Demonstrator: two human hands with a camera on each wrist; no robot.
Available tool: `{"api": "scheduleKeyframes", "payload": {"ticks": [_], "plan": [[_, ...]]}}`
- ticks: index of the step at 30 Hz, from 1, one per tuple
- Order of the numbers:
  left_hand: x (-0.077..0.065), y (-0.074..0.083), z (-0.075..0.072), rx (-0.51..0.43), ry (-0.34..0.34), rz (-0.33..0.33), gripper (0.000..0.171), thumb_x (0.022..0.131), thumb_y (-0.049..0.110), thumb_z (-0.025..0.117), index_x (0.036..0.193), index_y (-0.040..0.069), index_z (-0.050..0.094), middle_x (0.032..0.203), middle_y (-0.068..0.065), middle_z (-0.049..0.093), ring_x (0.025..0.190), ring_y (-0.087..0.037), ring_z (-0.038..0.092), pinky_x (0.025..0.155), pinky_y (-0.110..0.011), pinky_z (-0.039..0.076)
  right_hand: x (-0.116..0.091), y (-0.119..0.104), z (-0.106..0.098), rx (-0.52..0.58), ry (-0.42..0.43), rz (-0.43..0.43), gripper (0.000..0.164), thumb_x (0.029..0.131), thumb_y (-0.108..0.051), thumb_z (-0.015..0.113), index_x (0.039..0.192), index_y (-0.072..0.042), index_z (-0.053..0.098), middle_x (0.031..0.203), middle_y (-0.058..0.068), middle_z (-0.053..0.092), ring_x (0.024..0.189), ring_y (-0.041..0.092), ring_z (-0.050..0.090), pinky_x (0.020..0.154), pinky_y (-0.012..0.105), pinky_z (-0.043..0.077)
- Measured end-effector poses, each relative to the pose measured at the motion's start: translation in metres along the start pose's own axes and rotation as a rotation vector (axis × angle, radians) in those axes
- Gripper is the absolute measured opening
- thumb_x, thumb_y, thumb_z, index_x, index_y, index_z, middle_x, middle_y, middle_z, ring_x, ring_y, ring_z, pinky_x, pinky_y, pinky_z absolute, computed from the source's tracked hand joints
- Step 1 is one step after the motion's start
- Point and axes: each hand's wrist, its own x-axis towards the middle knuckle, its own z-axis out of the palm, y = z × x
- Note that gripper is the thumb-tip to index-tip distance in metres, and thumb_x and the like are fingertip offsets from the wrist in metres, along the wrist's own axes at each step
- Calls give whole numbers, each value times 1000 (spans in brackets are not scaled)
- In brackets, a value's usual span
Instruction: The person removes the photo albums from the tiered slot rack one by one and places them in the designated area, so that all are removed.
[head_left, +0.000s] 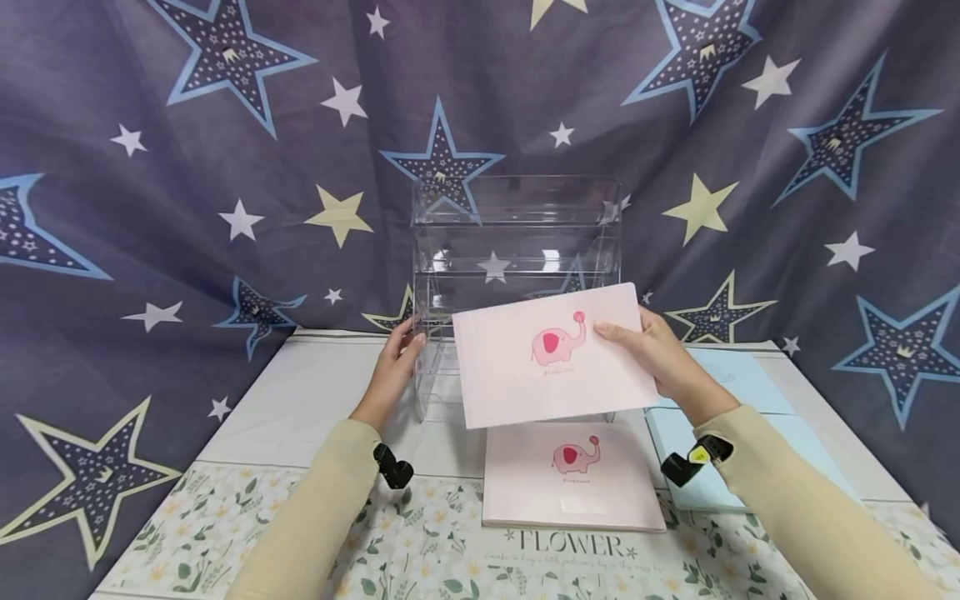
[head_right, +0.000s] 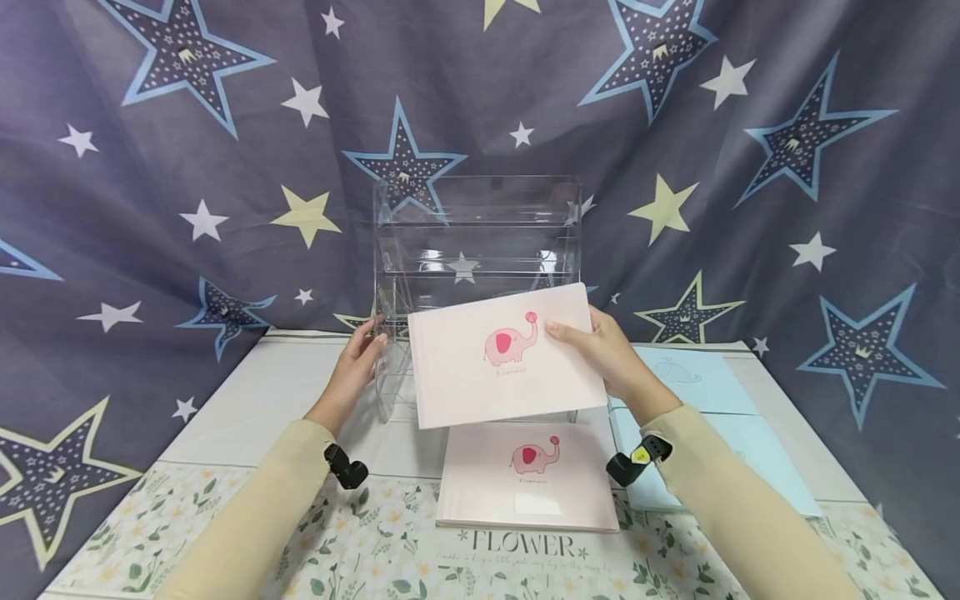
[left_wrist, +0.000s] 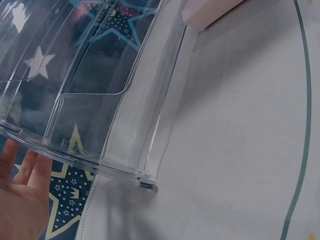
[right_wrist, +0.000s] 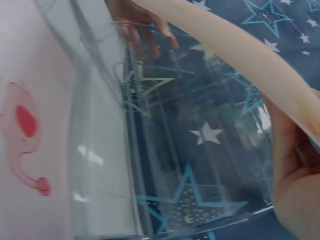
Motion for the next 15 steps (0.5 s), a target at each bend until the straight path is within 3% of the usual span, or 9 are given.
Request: {"api": "scheduleKeyframes", "payload": {"ticks": [5, 10, 15], "plan": [[2, 1, 0, -17, -4, 10, 55, 106, 42, 50, 156, 28, 35, 142, -14, 48, 127, -35, 48, 93, -43, 41, -7, 14, 5, 7, -71, 27, 42, 99, -24, 66, 132, -4, 50, 93, 5, 74, 72, 24, 73, 62, 43, 59], [2, 2, 0, -47, -24, -18, 55, 106, 37, 51, 157, 25, 35, 145, -16, 47, 131, -35, 46, 100, -48, 40, -16, 31, 11, 42, -134, 89, 43, 100, -22, 64, 133, 0, 48, 95, 10, 73, 73, 25, 73, 62, 45, 59], [-10, 23, -2, -42, -49, -36, 55, 107, 29, 49, 158, 17, 32, 146, -21, 44, 130, -38, 45, 101, -51, 40, -24, 44, 21, 85, -159, 139, 45, 100, -23, 64, 136, -1, 48, 96, 12, 73, 73, 24, 73, 63, 43, 59]]}}
